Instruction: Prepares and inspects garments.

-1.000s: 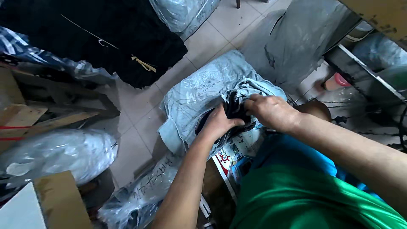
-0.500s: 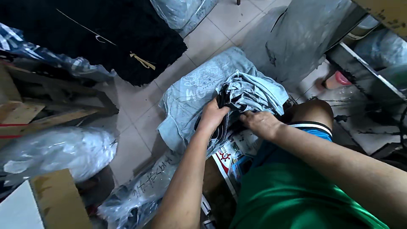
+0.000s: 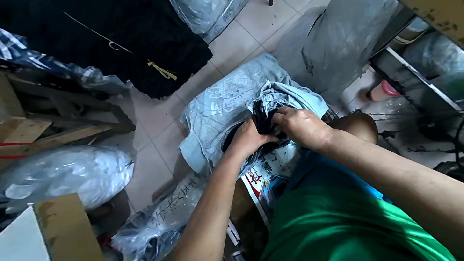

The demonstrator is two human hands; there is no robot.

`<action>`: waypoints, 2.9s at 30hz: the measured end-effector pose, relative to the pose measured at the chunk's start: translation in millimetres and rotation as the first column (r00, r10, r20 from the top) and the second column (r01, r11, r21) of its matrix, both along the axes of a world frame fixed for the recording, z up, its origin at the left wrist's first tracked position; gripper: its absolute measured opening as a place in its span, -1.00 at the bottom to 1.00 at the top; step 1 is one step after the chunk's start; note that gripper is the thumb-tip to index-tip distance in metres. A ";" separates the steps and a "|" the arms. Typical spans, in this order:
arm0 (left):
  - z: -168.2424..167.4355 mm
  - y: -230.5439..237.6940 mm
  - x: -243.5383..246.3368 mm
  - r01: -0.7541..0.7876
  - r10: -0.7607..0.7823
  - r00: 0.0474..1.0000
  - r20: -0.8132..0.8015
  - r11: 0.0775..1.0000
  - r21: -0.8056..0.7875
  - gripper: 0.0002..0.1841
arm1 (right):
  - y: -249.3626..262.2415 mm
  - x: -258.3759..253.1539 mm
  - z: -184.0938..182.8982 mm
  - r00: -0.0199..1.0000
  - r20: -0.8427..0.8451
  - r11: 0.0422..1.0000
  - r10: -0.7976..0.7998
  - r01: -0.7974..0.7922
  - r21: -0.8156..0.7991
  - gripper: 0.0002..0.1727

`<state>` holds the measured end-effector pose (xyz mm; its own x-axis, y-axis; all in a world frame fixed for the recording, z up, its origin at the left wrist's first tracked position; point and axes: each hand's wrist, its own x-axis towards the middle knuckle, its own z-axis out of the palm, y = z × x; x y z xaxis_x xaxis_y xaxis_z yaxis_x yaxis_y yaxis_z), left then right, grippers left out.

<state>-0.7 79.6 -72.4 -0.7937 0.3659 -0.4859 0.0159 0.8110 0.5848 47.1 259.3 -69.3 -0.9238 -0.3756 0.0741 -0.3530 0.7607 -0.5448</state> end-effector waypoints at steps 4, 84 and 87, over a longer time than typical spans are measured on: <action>4.0 8.6 -0.1 -0.072 0.061 0.994 -0.087 0.989 -0.133 -0.45 | -8.3 -5.0 1.0 0.999 0.013 0.999 -0.040 0.040 -0.035 -0.88; -24.5 -5.0 -2.3 -0.082 0.082 0.997 0.010 0.994 0.071 -0.28 | 6.0 14.8 -16.7 0.980 0.142 0.990 -0.142 0.144 0.001 -0.88; -8.2 9.9 6.9 -0.001 -0.003 1.000 -0.027 0.990 -0.139 -0.06 | 0.0 7.0 -11.5 0.980 0.118 0.985 -0.163 0.168 -0.035 -0.87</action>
